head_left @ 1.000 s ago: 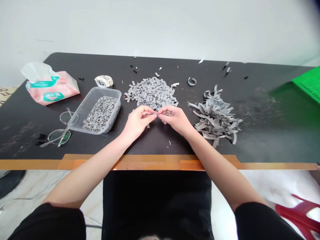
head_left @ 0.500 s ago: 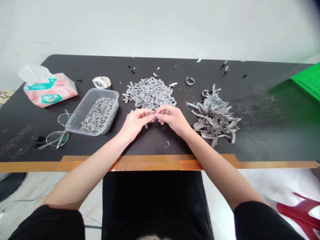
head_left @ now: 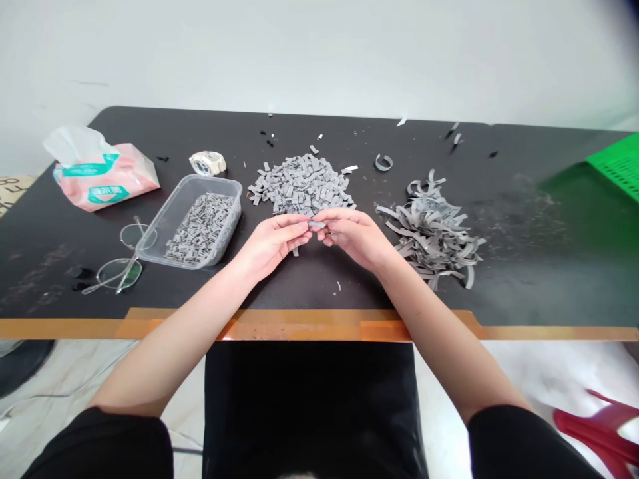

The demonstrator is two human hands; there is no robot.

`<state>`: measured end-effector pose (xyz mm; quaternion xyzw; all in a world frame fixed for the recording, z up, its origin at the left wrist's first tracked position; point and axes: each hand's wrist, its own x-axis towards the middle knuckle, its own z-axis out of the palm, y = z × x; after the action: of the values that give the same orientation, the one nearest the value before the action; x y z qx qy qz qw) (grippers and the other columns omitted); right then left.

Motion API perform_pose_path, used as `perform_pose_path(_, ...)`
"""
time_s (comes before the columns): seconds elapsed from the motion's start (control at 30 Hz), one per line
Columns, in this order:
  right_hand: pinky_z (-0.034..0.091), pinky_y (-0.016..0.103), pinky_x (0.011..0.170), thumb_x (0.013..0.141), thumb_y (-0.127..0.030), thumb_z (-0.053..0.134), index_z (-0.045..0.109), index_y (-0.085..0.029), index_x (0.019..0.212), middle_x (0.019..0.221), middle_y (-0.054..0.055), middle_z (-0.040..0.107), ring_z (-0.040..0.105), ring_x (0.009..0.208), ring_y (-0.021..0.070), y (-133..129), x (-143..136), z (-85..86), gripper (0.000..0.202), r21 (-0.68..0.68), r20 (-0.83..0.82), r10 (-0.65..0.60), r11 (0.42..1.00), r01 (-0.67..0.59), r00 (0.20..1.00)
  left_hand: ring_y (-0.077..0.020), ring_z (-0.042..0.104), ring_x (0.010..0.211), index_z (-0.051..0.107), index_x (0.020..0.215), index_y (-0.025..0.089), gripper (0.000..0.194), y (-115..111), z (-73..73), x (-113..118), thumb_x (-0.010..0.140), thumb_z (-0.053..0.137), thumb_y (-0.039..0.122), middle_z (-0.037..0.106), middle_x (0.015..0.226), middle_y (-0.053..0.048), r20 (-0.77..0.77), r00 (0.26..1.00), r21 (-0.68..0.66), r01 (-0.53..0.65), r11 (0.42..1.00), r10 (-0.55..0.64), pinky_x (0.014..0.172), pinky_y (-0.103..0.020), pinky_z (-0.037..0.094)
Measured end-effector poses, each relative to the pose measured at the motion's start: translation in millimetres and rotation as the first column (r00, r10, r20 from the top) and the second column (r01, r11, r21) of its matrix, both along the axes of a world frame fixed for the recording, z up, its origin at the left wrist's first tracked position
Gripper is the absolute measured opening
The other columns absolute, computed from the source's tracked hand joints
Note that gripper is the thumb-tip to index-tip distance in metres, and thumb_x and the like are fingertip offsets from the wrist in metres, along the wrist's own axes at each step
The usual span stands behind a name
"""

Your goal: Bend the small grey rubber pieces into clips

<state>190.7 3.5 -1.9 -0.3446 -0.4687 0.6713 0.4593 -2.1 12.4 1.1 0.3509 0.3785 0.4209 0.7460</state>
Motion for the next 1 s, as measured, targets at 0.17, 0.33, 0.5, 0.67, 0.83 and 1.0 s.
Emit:
perform_pose_path(0.17,0.05,0.024,0.07,0.08,-0.025,0.081,0.081,-0.019,0.094,0.086,0.002,0.076,0.066,0.077,0.0116,2.2,8.5,0.1,0.015,0.052,0.033,0.091,0.994,-0.093,0.995,-0.0086,0.071,0.07,0.077,0.082,0.01,0.014,-1.2,2.2,0.8,0.071,0.087,0.011,0.078,0.077,-0.005,0.068,0.995,-0.05,0.072,0.996,-0.068,0.07,-0.016,0.056)
perform_pose_path(0.33,0.05,0.023,0.063,0.077,-0.036,0.085,0.08,-0.017,0.079,0.073,0.002,0.075,0.065,0.067,0.011,3.1,12.9,2.2,0.02,0.017,0.067,0.105,0.994,-0.106,0.992,-0.0095,0.071,0.069,0.074,0.073,0.01,0.015,-4.2,0.4,2.1,0.068,0.089,0.011,0.077,0.076,-0.006,0.075,0.993,-0.068,0.096,0.993,-0.091,0.068,-0.017,0.057)
perform_pose_path(0.5,0.048,0.02,0.054,0.075,-0.029,0.086,0.079,-0.015,0.075,0.069,0.002,0.074,0.061,0.059,0.0086,1.0,14.3,8.1,0.016,-0.022,0.138,0.094,0.996,-0.092,0.986,-0.0085,0.07,0.067,0.076,0.077,0.008,0.01,-5.6,0.9,2.7,0.072,0.084,0.006,0.075,0.073,-0.004,0.073,0.993,-0.096,0.095,0.991,-0.089,0.068,-0.016,0.057)
perform_pose_path(0.67,0.048,0.019,0.05,0.065,-0.025,0.093,0.076,-0.015,0.077,0.065,0.0,0.073,0.061,0.056,0.0092,0.3,12.6,10.3,0.023,-0.083,0.094,0.066,0.995,-0.058,0.993,-0.0077,0.069,0.065,0.077,0.078,0.009,0.008,-4.7,2.4,2.2,0.076,0.079,0.002,0.073,0.07,-0.003,0.1,0.99,-0.126,0.108,0.986,-0.096,0.067,-0.015,0.057)
perform_pose_path(0.83,0.05,0.019,0.051,0.066,-0.024,0.093,0.077,-0.015,0.075,0.062,-0.001,0.071,0.061,0.055,0.0084,-0.3,12.6,8.2,0.02,-0.068,0.069,0.09,0.994,-0.085,0.994,-0.0075,0.069,0.066,0.078,0.08,0.01,0.007,-3.9,2.4,0.7,0.077,0.079,0.003,0.073,0.07,-0.004,0.139,0.981,-0.136,0.152,0.979,-0.133,0.067,-0.015,0.057)
perform_pose_path(1.0,0.05,0.018,0.05,0.078,-0.031,0.086,0.081,-0.016,0.082,0.075,0.003,0.075,0.063,0.062,0.0091,-2.6,10.8,9.4,0.016,-0.04,-0.076,0.181,0.982,-0.184,0.981,-0.0094,0.069,0.072,0.078,0.082,0.009,0.008,-3.9,0.0,-0.4,0.076,0.083,0.01,0.075,0.08,-0.007,0.15,0.971,-0.105,0.203,0.973,-0.187,0.068,-0.016,0.056)
